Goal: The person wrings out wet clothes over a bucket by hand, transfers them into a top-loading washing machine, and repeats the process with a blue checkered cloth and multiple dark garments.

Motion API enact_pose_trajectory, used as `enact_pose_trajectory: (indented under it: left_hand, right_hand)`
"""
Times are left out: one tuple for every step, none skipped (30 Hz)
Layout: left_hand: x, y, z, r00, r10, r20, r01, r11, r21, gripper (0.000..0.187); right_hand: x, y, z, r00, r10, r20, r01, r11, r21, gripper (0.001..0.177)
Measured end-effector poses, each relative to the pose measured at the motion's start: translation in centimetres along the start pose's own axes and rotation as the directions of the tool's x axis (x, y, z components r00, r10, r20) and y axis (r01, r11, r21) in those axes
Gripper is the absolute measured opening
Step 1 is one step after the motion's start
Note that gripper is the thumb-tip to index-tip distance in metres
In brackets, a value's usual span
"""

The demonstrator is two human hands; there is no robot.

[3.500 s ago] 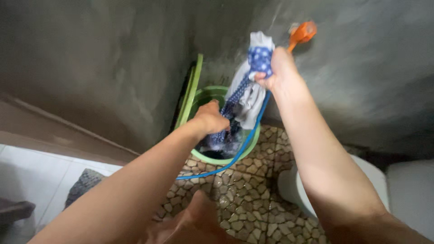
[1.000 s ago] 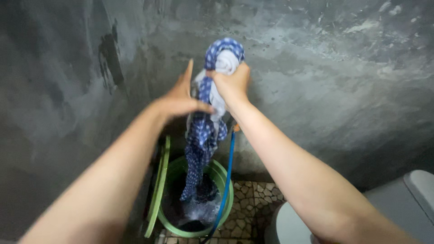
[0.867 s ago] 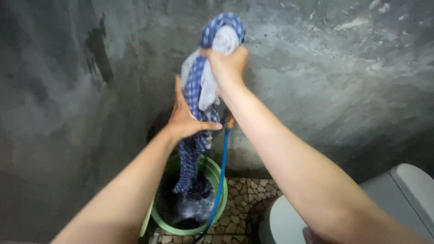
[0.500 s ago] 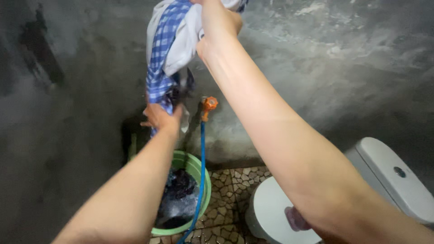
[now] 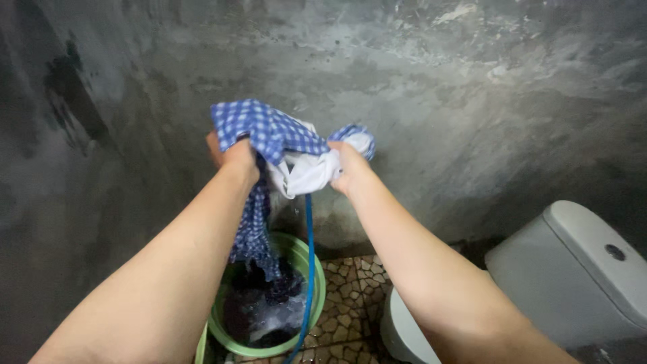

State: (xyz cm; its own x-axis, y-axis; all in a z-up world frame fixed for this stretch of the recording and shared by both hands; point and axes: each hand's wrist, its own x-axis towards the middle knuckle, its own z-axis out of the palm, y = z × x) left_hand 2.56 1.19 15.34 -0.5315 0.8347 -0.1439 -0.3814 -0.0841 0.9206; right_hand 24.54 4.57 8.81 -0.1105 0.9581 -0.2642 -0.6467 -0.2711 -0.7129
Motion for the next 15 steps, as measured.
enact_pose_trajectory:
  left_hand:
    - [-0.5,0.7,0.4,1.000,0.021,0.003,-0.021,1.000,0.006,0.033]
    - [-1.1,1.6,0.9,0.999,0.042,0.007,-0.042,0.999,0.012,0.031]
    - [-1.8,2.6,1.3,0.998,0.062,0.011,-0.062,0.998,0.018,0.028]
    - [-2.4,3.6,1.7,0.994,0.110,0.000,-0.110,0.988,0.109,0.027]
    - [-2.9,4.4,1.9,0.988,0.156,-0.008,-0.152,0.968,0.199,0.026]
    - [-3.3,5.2,2.0,0.979,0.202,-0.012,-0.191,0.939,0.288,0.024]
    - [-3.6,5.8,2.3,0.982,0.191,0.008,-0.182,0.921,0.343,0.024]
    - [-3.7,6.3,2.5,0.984,0.179,0.026,-0.174,0.901,0.398,0.024]
    - [-3.6,6.8,2.8,0.985,0.168,0.047,-0.171,0.877,0.448,0.024]
    - [-3.3,7.2,3.2,0.982,0.177,0.066,-0.187,0.862,0.471,0.025]
    - [-2.9,7.5,3.3,0.980,0.184,0.080,-0.199,0.847,0.493,0.026]
    - [-2.4,7.8,3.3,0.977,0.190,0.094,-0.211,0.831,0.514,0.027]
    - [-1.8,8.2,3.1,0.960,0.227,0.166,-0.281,0.808,0.518,0.027]
    - [-1.3,8.6,2.9,0.935,0.261,0.238,-0.350,0.781,0.517,0.027]
    - [-0.9,9.0,2.5,0.905,0.294,0.309,-0.418,0.751,0.510,0.028]
  right_hand:
    - [-0.4,0.8,0.2,0.996,0.078,0.036,-0.076,0.996,-0.055,0.039]
    - [-1.3,1.1,0.9,0.984,0.139,-0.112,-0.160,0.964,-0.212,0.047]
    - [-2.6,0.9,1.7,0.949,0.172,-0.265,-0.261,0.900,-0.349,0.057]
    - [-3.9,0.7,2.8,0.893,0.176,-0.415,-0.372,0.806,-0.460,0.066]
    - [-4.9,0.2,4.3,0.929,0.128,-0.348,-0.302,0.807,-0.508,0.078]
    - [-5.7,-0.6,6.0,0.957,0.079,-0.278,-0.227,0.803,-0.551,0.090]
    - [-6.6,-1.8,7.4,0.968,-0.115,-0.222,-0.063,0.747,-0.661,0.093]
    - [-7.4,-3.1,8.7,0.945,-0.298,-0.139,0.095,0.651,-0.753,0.101]
    - [-8.1,-4.3,10.1,0.955,-0.289,0.073,0.249,0.638,-0.729,0.104]
    - [-8.7,-5.2,11.4,0.919,-0.275,0.281,0.393,0.627,-0.673,0.116]
    - [-9.0,-5.5,12.6,0.868,-0.237,0.436,0.487,0.577,-0.655,0.121]
    - [-9.0,-5.7,13.8,0.793,-0.188,0.579,0.578,0.530,-0.620,0.127]
    - [-8.8,-5.7,14.7,0.695,-0.125,0.708,0.664,0.490,-0.565,0.134]
    - [-8.5,-5.7,15.4,0.678,-0.130,0.723,0.705,0.394,-0.590,0.134]
    - [-7.9,-5.6,16.0,0.659,-0.134,0.740,0.740,0.293,-0.606,0.134]
